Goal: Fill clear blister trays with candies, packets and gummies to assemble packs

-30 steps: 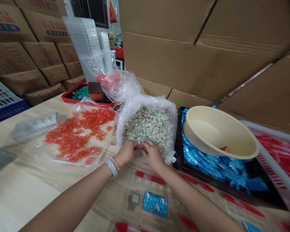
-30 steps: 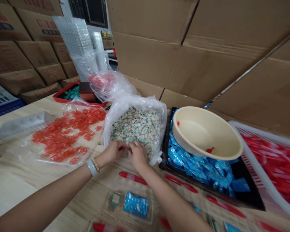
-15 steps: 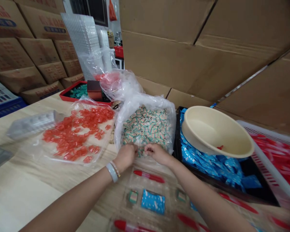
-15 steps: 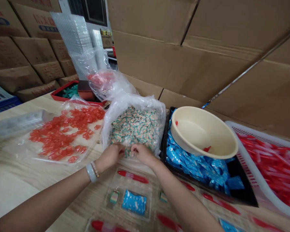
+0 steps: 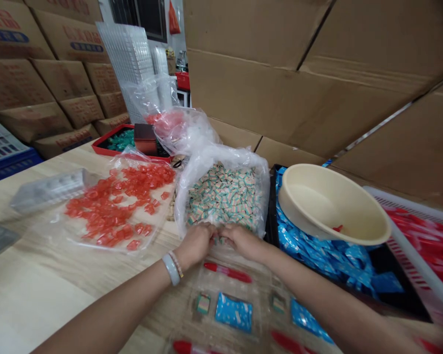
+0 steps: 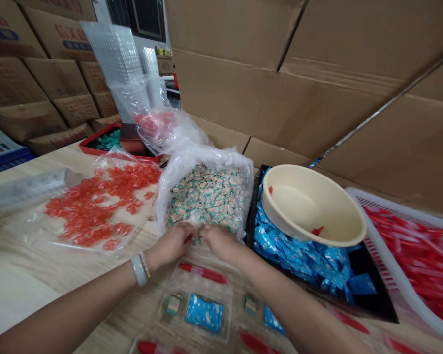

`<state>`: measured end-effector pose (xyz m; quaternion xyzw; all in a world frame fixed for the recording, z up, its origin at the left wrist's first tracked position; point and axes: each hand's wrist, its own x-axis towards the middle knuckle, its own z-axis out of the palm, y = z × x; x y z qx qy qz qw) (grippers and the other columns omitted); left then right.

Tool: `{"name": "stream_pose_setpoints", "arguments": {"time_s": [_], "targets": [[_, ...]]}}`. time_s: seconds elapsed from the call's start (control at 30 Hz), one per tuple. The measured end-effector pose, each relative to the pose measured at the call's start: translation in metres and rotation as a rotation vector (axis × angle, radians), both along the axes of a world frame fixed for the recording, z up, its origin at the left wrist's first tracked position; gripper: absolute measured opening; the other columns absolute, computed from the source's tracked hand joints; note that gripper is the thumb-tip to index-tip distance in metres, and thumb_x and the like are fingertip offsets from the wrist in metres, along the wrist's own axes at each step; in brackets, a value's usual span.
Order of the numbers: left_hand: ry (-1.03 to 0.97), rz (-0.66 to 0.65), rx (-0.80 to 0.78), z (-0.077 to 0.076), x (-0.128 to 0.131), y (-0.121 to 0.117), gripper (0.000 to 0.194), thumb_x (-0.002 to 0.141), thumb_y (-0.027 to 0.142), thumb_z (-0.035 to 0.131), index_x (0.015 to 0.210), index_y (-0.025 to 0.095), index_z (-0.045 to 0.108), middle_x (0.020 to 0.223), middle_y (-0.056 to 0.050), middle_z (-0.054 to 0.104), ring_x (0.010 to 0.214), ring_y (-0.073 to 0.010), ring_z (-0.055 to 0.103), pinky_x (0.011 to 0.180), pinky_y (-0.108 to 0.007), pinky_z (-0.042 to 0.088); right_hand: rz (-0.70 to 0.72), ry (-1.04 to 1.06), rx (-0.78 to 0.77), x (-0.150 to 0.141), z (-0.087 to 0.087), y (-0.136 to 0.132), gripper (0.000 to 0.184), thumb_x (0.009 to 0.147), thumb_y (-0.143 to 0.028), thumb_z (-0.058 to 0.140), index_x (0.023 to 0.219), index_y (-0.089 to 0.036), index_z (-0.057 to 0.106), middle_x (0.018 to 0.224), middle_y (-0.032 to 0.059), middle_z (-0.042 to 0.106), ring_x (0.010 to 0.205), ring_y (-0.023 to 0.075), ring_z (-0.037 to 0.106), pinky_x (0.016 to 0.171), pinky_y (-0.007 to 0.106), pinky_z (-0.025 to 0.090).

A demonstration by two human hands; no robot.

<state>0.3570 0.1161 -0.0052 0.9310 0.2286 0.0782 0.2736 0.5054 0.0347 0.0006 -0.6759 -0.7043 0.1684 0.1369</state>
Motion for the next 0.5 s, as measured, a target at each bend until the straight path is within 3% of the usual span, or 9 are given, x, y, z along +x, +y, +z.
{"name": "stream_pose_setpoints", "arguments": {"time_s": [0.07,0.2,0.37,0.5], "targets": [[-0.047,-0.013,-0.039,0.001,0.0,0.0,0.019,0.071,0.007,0.044,0.08,0.016,0.059,0.079,-0.004,0.059,0.076,-0.016,0.053,0.07,-0.025,0.039,0.049,-0.043,-0.002,-0.002,0.0,-0.006,0.024,0.071,-0.004,0.046,0.081,-0.019,0.061,0.081,0.002,0.059,0.079,0.0147,0.052,0.071,0.024,0.038],[-0.129,-0.071,-0.099,0.002,0.0,0.002,0.025,0.077,0.01,0.041,0.091,0.018,0.06,0.088,-0.004,0.059,0.081,-0.016,0.053,0.074,-0.025,0.039,-0.002,-0.063,0.094,-0.004,0.0,-0.016,0.021,0.072,-0.005,0.046,0.083,-0.019,0.059,0.092,0.0048,0.054,0.086,0.0166,0.048,0.074,0.027,0.037],[-0.074,-0.137,-0.115,0.002,-0.001,0.003,0.021,0.077,0.013,0.044,0.082,0.016,0.064,0.083,-0.005,0.059,0.078,-0.0158,0.053,0.073,-0.024,0.04,-0.009,0.017,0.09,-0.003,-0.006,-0.021,0.021,0.073,-0.005,0.047,0.085,-0.018,0.058,0.087,0.0041,0.055,0.085,0.0162,0.049,0.076,0.027,0.038],[-0.084,-0.168,-0.114,0.003,-0.002,0.003,0.023,0.078,0.013,0.043,0.085,0.015,0.064,0.083,-0.005,0.059,0.077,-0.0157,0.054,0.071,-0.024,0.041,-0.018,0.056,0.1,-0.001,-0.011,-0.022,0.02,0.074,-0.007,0.049,0.088,-0.017,0.06,0.087,0.005,0.056,0.087,0.0166,0.05,0.077,0.028,0.039]]}}
